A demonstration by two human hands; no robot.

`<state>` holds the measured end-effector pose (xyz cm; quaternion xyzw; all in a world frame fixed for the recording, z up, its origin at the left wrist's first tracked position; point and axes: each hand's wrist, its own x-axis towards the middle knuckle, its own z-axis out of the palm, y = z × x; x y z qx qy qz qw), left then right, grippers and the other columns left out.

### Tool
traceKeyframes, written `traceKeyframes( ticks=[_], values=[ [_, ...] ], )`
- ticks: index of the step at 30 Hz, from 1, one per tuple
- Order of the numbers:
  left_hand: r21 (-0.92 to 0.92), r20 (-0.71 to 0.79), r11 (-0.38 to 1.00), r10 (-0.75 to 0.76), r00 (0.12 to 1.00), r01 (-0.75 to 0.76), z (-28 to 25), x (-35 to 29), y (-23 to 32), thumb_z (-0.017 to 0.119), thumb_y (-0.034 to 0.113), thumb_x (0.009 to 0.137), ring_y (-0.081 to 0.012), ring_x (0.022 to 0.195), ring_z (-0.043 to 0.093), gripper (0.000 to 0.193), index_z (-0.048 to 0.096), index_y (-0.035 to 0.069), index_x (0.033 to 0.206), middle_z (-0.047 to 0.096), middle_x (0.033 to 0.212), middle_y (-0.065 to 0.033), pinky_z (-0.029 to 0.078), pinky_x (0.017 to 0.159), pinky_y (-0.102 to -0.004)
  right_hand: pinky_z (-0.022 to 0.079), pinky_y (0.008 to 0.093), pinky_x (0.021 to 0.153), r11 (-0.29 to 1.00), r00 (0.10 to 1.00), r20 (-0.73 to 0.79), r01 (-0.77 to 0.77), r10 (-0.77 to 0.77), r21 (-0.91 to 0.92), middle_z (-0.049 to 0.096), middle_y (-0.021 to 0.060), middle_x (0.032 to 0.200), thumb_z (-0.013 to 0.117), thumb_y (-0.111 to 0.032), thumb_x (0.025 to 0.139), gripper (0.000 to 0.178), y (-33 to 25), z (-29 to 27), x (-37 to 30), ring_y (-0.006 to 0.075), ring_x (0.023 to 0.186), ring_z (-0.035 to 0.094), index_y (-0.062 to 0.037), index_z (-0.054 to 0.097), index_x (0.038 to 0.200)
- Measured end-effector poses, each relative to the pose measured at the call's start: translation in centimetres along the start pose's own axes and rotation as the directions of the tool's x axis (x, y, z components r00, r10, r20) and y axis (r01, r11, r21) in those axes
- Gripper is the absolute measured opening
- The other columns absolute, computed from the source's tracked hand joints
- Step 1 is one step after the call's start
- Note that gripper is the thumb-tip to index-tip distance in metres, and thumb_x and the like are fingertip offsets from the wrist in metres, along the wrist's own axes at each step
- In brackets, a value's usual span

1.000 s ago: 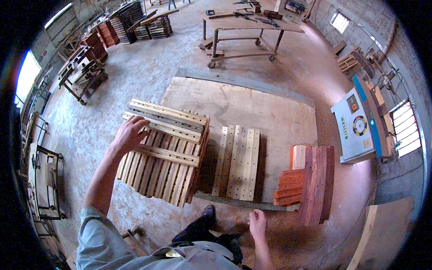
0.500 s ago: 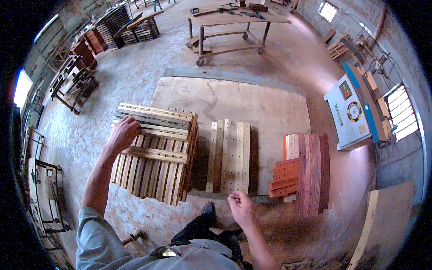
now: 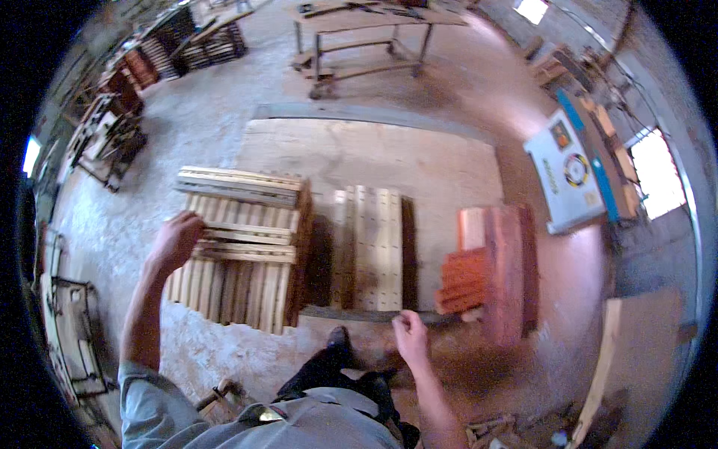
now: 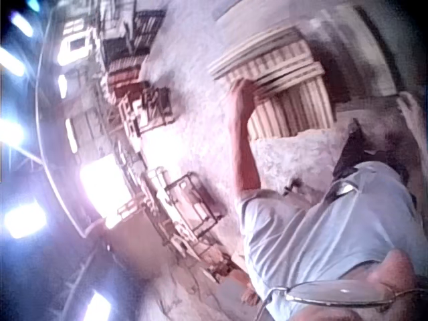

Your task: The person repeatedly picks up wooden slats from a stack, positions them under a drill press, and drills holes into them. After drilling, the person places the slats onto a nearby workbench.

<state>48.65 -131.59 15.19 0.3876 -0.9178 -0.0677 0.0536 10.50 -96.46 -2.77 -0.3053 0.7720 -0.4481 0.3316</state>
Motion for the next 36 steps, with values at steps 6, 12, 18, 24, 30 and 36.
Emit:
traceKeyframes(
  ticks=[6,12,18,24,30,36],
  values=[
    [0.000,0.019,0.999,0.048,0.999,-0.048,-0.5,-2.0,4.9,0.072,0.004,0.065,-0.0314,0.098,0.054,0.040,0.059,0.003,0.103,0.058,0.100,-0.0109,0.046,0.083,-0.0415,0.049,0.0322,0.081,0.984,0.984,-0.177,-0.047,0.016,-0.172,0.063,0.0129,0.103,0.068,-0.018,0.083,0.037,1.0,-0.4,0.9,0.0199,0.090,0.060,0.0010,0.056,0.113],
    [0.032,0.003,0.998,0.063,0.998,-0.063,0.1,-2.7,4.5,0.073,0.005,0.062,-0.0319,0.096,0.053,0.039,0.057,0.002,0.097,0.057,0.098,-0.0111,0.046,0.084,-0.0414,0.050,0.0353,0.075,0.985,0.989,-0.144,-0.057,0.033,-0.165,0.061,0.0150,0.105,0.070,-0.021,0.081,0.044,2.9,1.1,1.9,0.0229,0.085,0.061,0.0005,0.053,0.117],
    [-0.117,-0.244,0.974,-0.217,0.945,0.193,-2.8,-1.4,4.4,0.068,0.005,0.075,-0.0351,0.078,0.057,0.023,0.055,0.001,0.094,0.057,0.085,-0.0158,0.047,0.069,-0.0413,0.050,0.0342,0.075,0.990,0.986,-0.146,-0.096,0.080,-0.106,0.060,0.0146,0.103,0.070,-0.019,0.081,0.047,4.2,2.1,2.1,0.0215,0.085,0.062,0.0009,0.051,0.120],
    [0.075,-0.233,0.832,-0.522,0.821,0.550,-0.6,1.8,0.4,0.064,0.027,0.079,-0.0393,0.086,0.060,0.033,0.057,-0.001,0.096,0.062,0.091,-0.0220,0.046,0.076,-0.0466,0.050,0.0335,0.075,0.994,0.987,-0.112,-0.113,0.112,-0.008,0.061,0.0150,0.098,0.069,-0.018,0.083,0.050,3.9,2.7,2.5,0.0197,0.087,0.061,0.0027,0.047,0.123],
    [0.089,-0.343,0.922,-0.328,0.880,0.378,-1.1,2.1,4.2,0.070,0.021,0.076,-0.0371,0.108,0.053,0.048,0.053,0.001,0.116,0.056,0.117,-0.0208,0.044,0.091,-0.0434,0.048,0.0324,0.076,0.974,0.971,-0.082,-0.218,0.223,0.064,0.064,0.0092,0.089,0.064,-0.018,0.085,0.050,5.6,2.4,2.7,0.0182,0.085,0.060,0.0021,0.048,0.128],
    [0.026,0.129,0.994,0.098,0.987,-0.102,0.2,2.4,9.1,0.076,0.009,0.068,-0.0337,0.119,0.048,0.063,0.049,0.003,0.125,0.052,0.127,-0.0144,0.040,0.100,-0.0417,0.051,0.0278,0.062,0.916,0.941,0.024,-0.334,0.337,0.222,0.061,0.0074,0.096,0.059,-0.016,0.089,0.050,3.8,2.3,2.6,0.0132,0.078,0.059,-0.0034,0.043,0.135]
  ],
)
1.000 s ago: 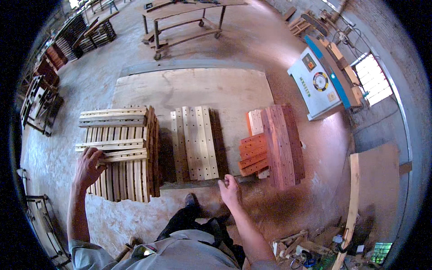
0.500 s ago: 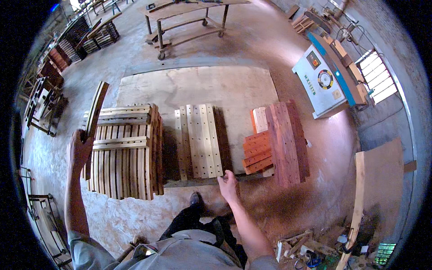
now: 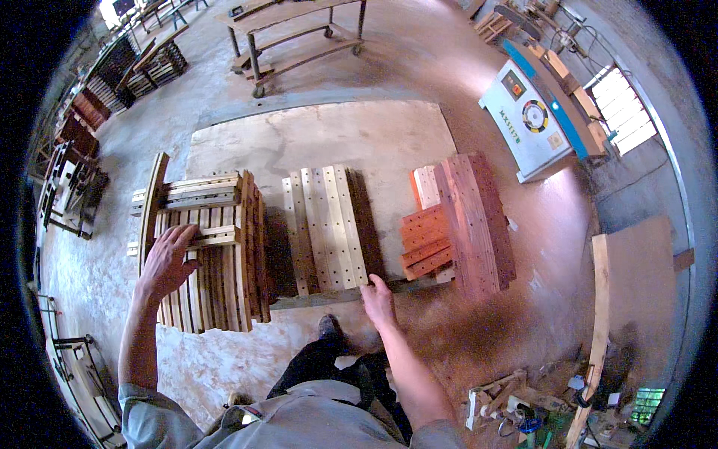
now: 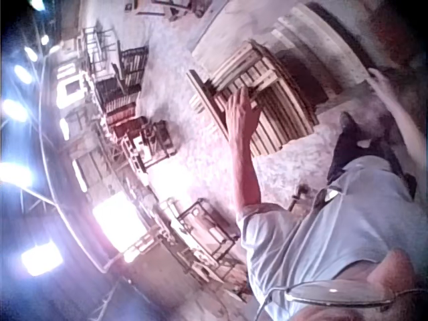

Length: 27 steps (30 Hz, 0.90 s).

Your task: The person repeatedly picks up wooden slats from a stack, positions them under a drill press, and drills holes into them. After drilling, the person places the slats onto a nearby workbench.

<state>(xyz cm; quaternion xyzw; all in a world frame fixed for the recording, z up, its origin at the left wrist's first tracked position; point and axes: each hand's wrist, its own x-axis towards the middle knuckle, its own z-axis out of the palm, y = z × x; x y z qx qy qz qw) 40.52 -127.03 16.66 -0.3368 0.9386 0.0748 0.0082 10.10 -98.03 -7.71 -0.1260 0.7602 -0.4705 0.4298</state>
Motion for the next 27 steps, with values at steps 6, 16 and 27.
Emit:
traceKeyframes(
  ticks=[6,16,27],
  values=[
    [0.002,-0.048,1.000,0.023,0.999,-0.023,1.3,0.0,-0.5,0.066,0.008,0.076,-0.0312,0.100,0.055,0.033,0.057,0.006,0.107,0.059,0.102,-0.0105,0.046,0.086,-0.0408,0.052,0.0281,0.062,0.994,0.998,-0.018,-0.056,0.058,0.092,0.061,0.0092,0.103,0.058,-0.017,0.090,0.051,0.4,0.2,-0.2,0.0145,0.078,0.061,-0.0042,0.041,0.137],
    [0.009,0.051,0.998,0.055,0.997,-0.055,1.0,-2.4,1.2,0.066,0.005,0.074,-0.0290,0.101,0.054,0.035,0.058,0.007,0.108,0.059,0.101,-0.0092,0.045,0.089,-0.0403,0.052,0.0294,0.061,0.950,0.992,-0.011,-0.118,0.126,0.290,0.060,0.0094,0.101,0.057,-0.019,0.091,0.054,0.7,0.8,0.0,0.0161,0.077,0.060,-0.0044,0.037,0.139],
    [0.006,0.123,0.999,0.043,0.991,-0.044,0.0,-4.1,2.6,0.068,0.007,0.072,-0.0278,0.101,0.055,0.035,0.059,0.006,0.106,0.059,0.102,-0.0085,0.044,0.091,-0.0395,0.047,0.0265,0.053,0.937,0.992,0.002,-0.118,0.124,0.329,0.063,0.0038,0.094,0.058,-0.021,0.091,0.040,0.5,0.9,0.6,0.0111,0.068,0.059,-0.0031,0.051,0.126]
  ],
)
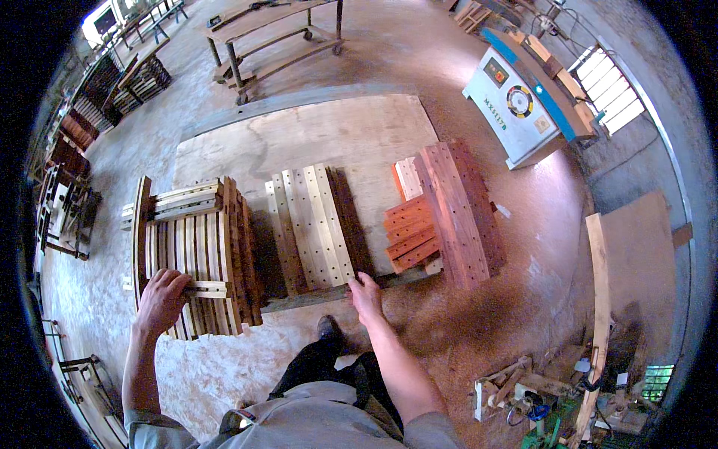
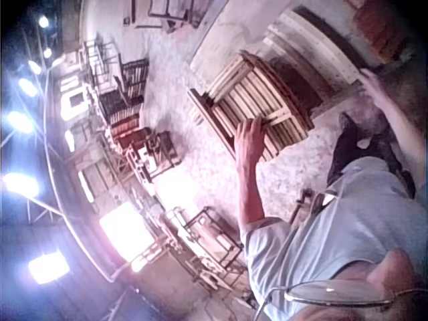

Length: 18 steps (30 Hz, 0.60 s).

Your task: The person repeatedly picks up wooden slats from a stack, positions them under a drill press, and drills holes into them. After drilling, the person places the slats onto a nearby workbench.

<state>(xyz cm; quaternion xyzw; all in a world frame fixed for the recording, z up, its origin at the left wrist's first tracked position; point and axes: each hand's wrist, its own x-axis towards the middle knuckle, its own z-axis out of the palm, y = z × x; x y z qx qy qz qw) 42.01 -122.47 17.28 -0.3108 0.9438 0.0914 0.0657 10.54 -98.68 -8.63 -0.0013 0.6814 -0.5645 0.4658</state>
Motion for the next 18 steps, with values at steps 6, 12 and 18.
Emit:
traceKeyframes(
  ticks=[6,12,18],
  values=[
    [-0.091,-0.207,0.995,-0.048,0.977,0.030,-0.5,-0.5,1.8,0.076,0.010,0.069,-0.0318,0.106,0.054,0.052,0.054,0.002,0.115,0.058,0.110,-0.0130,0.045,0.090,-0.0415,0.048,0.0294,0.052,0.991,1.000,-0.008,-0.014,0.015,0.135,0.060,0.0018,0.081,0.060,-0.024,0.090,0.018,-1.3,0.1,-0.9,0.0129,0.065,0.059,-0.0079,0.059,0.099],
    [-0.469,-0.224,0.870,0.052,0.973,-0.155,0.2,-0.6,8.2,0.077,0.012,0.069,-0.0340,0.095,0.061,0.047,0.058,0.003,0.112,0.062,0.103,-0.0172,0.051,0.081,-0.0412,0.050,0.0382,0.053,0.721,0.950,0.201,-0.311,0.237,0.619,0.058,0.0034,0.075,0.068,-0.032,0.085,0.024,-2.1,-0.9,-0.8,0.0202,0.063,0.059,-0.0115,0.056,0.088],
    [-0.785,-0.013,0.602,0.216,0.976,-0.144,7.6,1.2,15.1,0.069,0.019,0.082,-0.0360,0.100,0.061,0.040,0.057,0.003,0.116,0.062,0.108,-0.0197,0.050,0.085,-0.0393,0.053,0.0385,0.068,0.862,0.995,0.055,-0.098,0.082,0.497,0.061,0.0089,0.088,0.061,-0.029,0.091,0.023,-5.4,1.2,-3.9,0.0225,0.078,0.061,-0.0095,0.055,0.101]
  ],
)
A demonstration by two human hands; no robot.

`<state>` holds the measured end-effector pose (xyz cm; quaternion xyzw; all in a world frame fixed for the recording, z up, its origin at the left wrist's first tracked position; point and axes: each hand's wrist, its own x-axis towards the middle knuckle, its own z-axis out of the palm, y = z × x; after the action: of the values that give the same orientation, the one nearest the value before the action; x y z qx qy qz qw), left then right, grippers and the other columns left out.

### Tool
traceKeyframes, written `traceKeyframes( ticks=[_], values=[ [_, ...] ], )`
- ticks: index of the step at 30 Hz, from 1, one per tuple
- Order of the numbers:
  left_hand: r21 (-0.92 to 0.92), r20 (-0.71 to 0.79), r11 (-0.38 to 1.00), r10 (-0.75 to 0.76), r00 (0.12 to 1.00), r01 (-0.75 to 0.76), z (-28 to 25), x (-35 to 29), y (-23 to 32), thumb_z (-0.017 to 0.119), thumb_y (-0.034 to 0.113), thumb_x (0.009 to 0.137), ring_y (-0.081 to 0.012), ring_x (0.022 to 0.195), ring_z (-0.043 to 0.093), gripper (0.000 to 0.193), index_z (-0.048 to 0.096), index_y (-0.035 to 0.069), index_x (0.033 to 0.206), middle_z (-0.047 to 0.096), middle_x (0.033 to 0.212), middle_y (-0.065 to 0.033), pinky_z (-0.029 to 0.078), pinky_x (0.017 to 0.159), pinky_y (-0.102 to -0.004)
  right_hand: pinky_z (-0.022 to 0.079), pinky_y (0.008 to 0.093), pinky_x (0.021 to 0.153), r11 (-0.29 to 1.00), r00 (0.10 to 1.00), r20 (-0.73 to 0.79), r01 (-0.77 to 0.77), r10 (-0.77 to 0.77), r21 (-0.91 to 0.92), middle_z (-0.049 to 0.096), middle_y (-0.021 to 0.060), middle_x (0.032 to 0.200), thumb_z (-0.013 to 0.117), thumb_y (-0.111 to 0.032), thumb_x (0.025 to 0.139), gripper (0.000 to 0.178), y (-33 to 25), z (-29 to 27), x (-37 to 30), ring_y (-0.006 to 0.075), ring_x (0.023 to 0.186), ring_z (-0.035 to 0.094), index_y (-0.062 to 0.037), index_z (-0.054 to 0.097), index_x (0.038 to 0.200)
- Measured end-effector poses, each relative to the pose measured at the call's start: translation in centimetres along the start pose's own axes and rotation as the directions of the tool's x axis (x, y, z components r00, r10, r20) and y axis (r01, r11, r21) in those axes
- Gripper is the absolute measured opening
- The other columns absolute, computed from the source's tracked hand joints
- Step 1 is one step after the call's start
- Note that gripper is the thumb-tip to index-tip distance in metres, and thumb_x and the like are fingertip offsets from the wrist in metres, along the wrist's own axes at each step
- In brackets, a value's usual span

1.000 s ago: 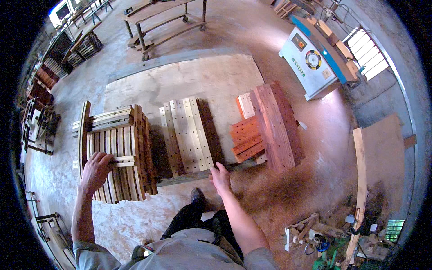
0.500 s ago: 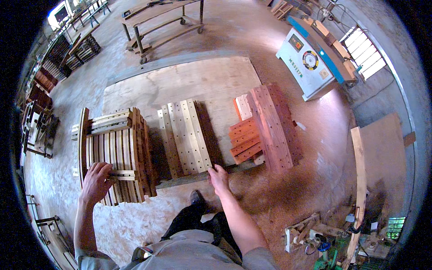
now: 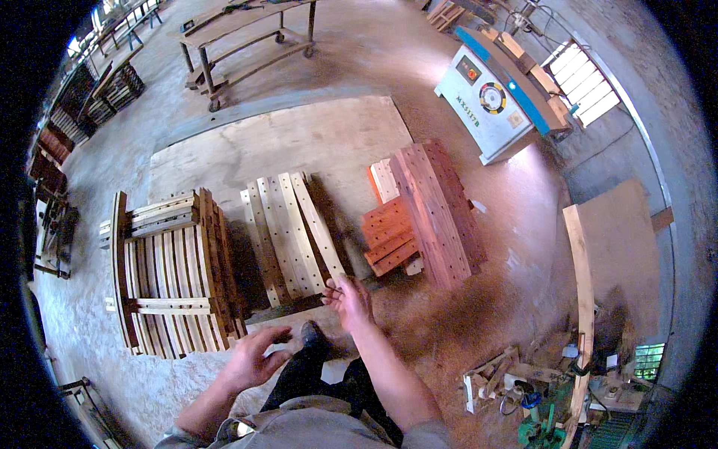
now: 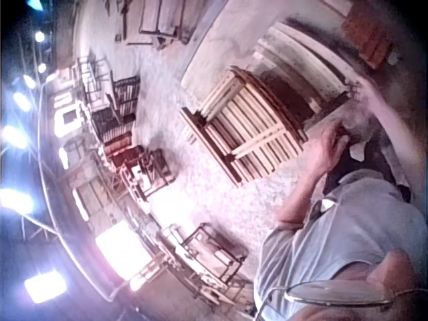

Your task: The person repeatedly picks up wooden slats from a stack, positions them under a drill press, and drills holes into them. After drilling, the person places the slats onto a nearby workbench.

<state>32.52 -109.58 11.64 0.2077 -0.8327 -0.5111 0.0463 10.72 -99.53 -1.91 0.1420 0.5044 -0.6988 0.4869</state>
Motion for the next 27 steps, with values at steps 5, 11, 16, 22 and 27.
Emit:
traceKeyframes(
  ticks=[5,11,16,22,27],
  values=[
    [-0.736,0.117,0.617,-0.292,0.949,0.281,6.8,4.6,-3.8,0.059,0.021,0.092,-0.0227,0.095,0.062,0.046,0.046,-0.003,0.129,0.062,0.112,-0.0138,0.050,0.084,-0.0348,0.053,0.0381,0.068,0.996,0.996,-0.010,0.088,-0.088,0.028,0.063,0.0103,0.094,0.051,-0.031,0.094,0.028,0.2,-3.0,-6.2,0.0223,0.081,0.062,-0.0072,0.054,0.110],
    [-0.875,0.158,0.385,-0.348,0.924,0.294,8.6,7.2,-1.2,0.053,0.025,0.095,-0.0257,0.102,0.060,0.052,0.036,-0.002,0.137,0.059,0.118,-0.0133,0.050,0.085,-0.0393,0.053,0.0415,0.071,0.992,0.974,0.205,0.074,-0.094,0.105,0.064,0.0116,0.097,0.050,-0.027,0.095,0.031,0.1,-9.4,-15.6,0.0263,0.084,0.063,-0.0037,0.051,0.115],
    [-0.921,0.048,0.362,-0.264,0.963,0.145,12.1,6.1,3.5,0.056,0.026,0.092,-0.0207,0.095,0.061,0.041,0.049,0.003,0.125,0.062,0.112,-0.0069,0.051,0.083,-0.0372,0.049,0.0411,0.088,0.513,0.700,0.120,0.618,-0.704,-0.595,0.060,0.0178,0.110,0.069,0.000,0.078,0.043,2.0,-15.5,-23.1,0.0322,0.100,0.060,0.0019,0.051,0.117],
    [-0.924,0.101,0.357,-0.116,0.988,0.136,21.9,2.8,12.0,0.059,0.023,0.089,-0.0210,0.094,0.063,0.035,0.053,0.006,0.119,0.063,0.109,-0.0070,0.052,0.083,-0.0391,0.048,0.0384,0.086,0.257,0.502,0.089,0.578,-0.860,-0.774,0.060,0.0187,0.109,0.071,-0.002,0.075,0.042,2.6,-25.8,-30.8,0.0312,0.100,0.060,0.0022,0.053,0.113],
    [-0.922,0.181,0.359,0.062,0.982,0.147,30.4,1.2,18.8,0.062,0.026,0.088,-0.0227,0.098,0.062,0.038,0.052,0.007,0.119,0.063,0.109,-0.0075,0.050,0.087,-0.0411,0.051,0.0356,0.078,0.753,0.748,-0.170,0.572,-0.641,-0.324,0.063,0.0163,0.099,0.057,-0.010,0.087,0.037,1.8,-33.9,-39.8,0.0238,0.088,0.063,0.0046,0.048,0.119]
  ],
)
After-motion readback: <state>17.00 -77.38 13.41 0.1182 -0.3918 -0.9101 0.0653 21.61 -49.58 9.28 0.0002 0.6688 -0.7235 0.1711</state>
